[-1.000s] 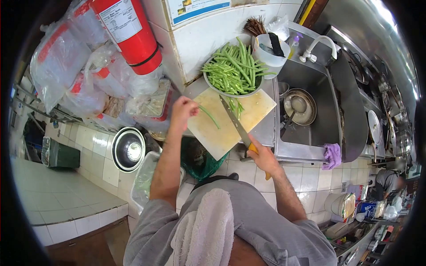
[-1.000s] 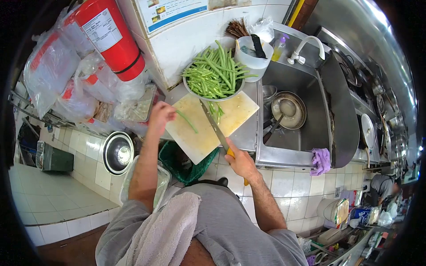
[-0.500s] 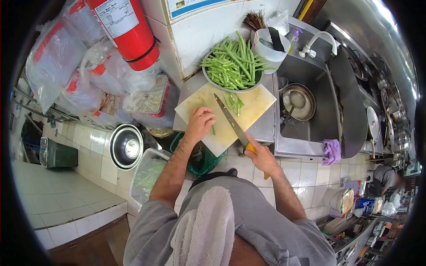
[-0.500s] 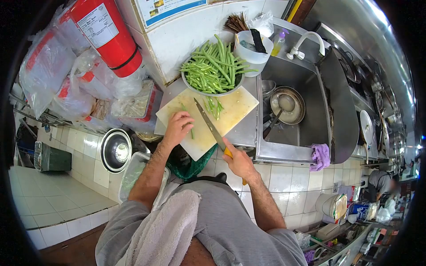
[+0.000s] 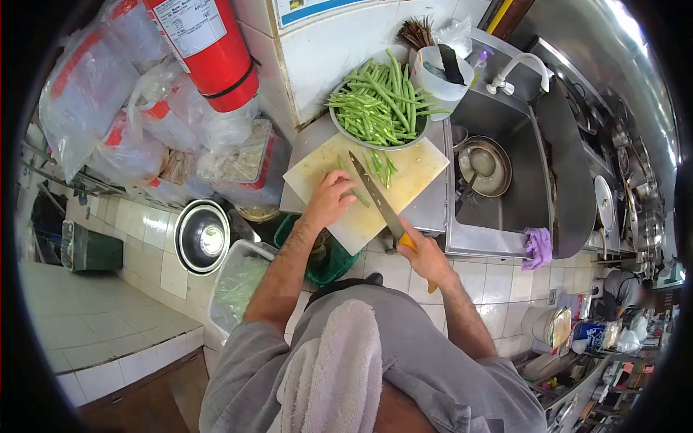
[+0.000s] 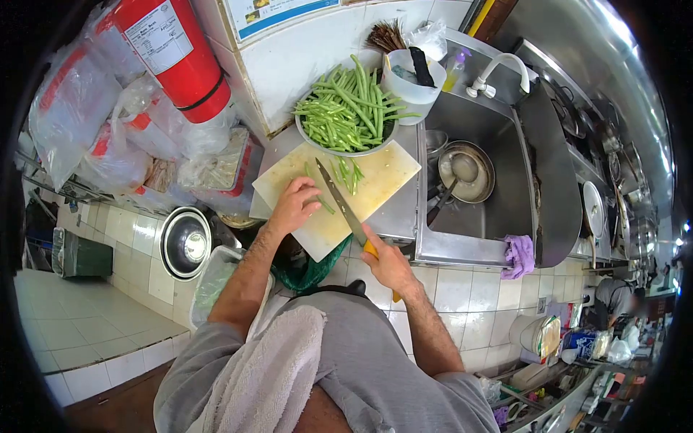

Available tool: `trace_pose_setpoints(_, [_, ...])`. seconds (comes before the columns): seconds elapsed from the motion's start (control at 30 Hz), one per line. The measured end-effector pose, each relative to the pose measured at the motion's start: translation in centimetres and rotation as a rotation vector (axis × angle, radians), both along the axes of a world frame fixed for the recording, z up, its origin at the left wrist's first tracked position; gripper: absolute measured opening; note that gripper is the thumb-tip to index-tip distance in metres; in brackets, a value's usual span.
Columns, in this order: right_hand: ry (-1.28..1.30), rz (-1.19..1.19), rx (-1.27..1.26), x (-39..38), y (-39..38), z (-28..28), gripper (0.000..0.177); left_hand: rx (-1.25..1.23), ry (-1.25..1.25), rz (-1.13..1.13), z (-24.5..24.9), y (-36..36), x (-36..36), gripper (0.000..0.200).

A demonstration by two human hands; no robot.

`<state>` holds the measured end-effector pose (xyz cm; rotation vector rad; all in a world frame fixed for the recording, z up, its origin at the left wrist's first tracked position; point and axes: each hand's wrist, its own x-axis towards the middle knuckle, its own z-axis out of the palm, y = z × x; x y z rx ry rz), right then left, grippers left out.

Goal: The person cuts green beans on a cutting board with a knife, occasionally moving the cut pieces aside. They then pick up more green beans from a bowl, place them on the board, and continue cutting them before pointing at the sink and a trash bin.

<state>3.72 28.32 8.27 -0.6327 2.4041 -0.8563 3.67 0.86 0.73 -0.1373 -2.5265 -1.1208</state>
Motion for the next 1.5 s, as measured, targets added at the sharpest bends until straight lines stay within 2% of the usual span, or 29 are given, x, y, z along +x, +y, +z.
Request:
trace_pose_setpoints(0.07, [-0.065, 0.010, 0.001, -0.2, -0.2, 0.4, 0.063, -0.036, -0.027, 0.014, -0.2, 0.1, -0.6, 0.019])
trace_pose_setpoints(0.23, [-0.015, 0.015, 0.021, -0.4, -0.3, 0.5, 0.063, -0.104, -0.089, 0.096, 0.6, 0.7, -1.6, 0.023])
trace_pose_setpoints(0.3, [-0.030, 0.009, 0.020, -0.3, -0.3, 0.5, 0.063, -0.211, -0.078, 0.023, 0.8, 0.5, -1.8, 0.019])
trace_pose_setpoints(0.5, [-0.042, -0.013, 0.012, -0.3, 0.1, 0.8, 0.063, -0.283, -0.112, -0.206, 1.2, -1.9, -3.1, 0.013])
trace_pose_setpoints(0.63, [-0.020, 0.008, 0.007, -0.2, 0.5, 0.5, 0.063, -0.378, -0.161, -0.251, 1.6, -2.8, -3.1, 0.013])
trace_pose_setpoints(0.83, [-0.006, 0.005, 0.053, 0.2, 0.4, 0.8, 0.062, -0.400, 0.007, -0.059, 0.7, -1.0, -3.3, 0.012])
trace_pose_setpoints(0.9, [0.014, 0.001, 0.060, 0.2, 0.5, 0.6, 0.062, -0.341, 0.086, 0.118, 0.1, 0.3, -3.5, 0.011])
trace_pose_setpoints(1.0, [0.045, 0.015, 0.066, 0.0, 0.5, 0.4, 0.063, -0.323, 0.048, 0.176, -0.6, 1.3, -3.5, 0.011])
trace_pose_setpoints(1.1, [0.030, 0.015, 0.103, 0.2, 0.6, 0.4, 0.062, -0.172, 0.132, 0.046, -0.7, 0.4, -3.2, 0.012])
trace_pose_setpoints(1.2, [0.072, 0.026, 0.081, 0.5, 0.4, 0.4, 0.062, -0.081, 0.136, 0.037, -0.4, 0.2, -2.6, 0.016])
trace_pose_setpoints(1.3, [0.221, 0.063, 0.033, 0.7, 0.6, -0.4, 0.063, 0.000, 0.074, 0.044, -0.4, 0.3, -2.5, 0.015])
trace_pose_setpoints(1.5, [0.367, 0.109, 0.061, 1.3, 0.5, -0.3, 0.066, 0.030, 0.087, -0.003, -0.4, -0.1, -2.6, 0.014])
